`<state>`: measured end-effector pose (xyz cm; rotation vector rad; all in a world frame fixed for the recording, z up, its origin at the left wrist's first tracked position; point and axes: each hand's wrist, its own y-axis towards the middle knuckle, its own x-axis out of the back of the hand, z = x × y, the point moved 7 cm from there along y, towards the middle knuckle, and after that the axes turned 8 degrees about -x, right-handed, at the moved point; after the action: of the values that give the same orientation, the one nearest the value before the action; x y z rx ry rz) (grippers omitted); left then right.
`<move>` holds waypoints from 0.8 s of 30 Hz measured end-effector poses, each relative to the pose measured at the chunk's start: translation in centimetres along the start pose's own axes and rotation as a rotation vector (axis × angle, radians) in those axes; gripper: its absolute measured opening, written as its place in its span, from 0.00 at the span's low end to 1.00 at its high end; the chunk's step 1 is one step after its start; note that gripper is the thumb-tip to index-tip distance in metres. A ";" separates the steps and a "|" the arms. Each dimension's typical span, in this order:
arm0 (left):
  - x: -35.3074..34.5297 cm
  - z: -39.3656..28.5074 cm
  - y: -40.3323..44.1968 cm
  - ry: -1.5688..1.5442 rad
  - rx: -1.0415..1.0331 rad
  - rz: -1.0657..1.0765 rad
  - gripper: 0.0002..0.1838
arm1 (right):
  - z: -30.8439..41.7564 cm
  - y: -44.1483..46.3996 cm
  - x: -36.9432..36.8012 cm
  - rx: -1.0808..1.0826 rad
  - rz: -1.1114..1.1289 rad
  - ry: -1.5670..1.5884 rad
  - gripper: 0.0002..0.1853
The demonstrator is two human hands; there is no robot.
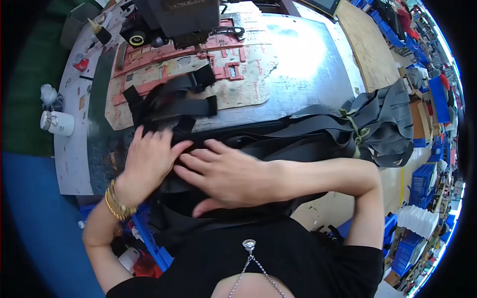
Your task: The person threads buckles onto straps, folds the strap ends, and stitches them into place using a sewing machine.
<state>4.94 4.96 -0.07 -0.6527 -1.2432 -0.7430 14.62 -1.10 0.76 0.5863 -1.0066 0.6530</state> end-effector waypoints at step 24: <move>3.2 1.8 5.8 -2.409 0.146 -0.136 0.11 | -6.5 -0.6 9.1 0.133 -0.251 -0.515 0.23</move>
<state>9.01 9.43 3.24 -1.3278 -3.3991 0.5739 22.23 5.14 6.09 1.0125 -1.3449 0.3495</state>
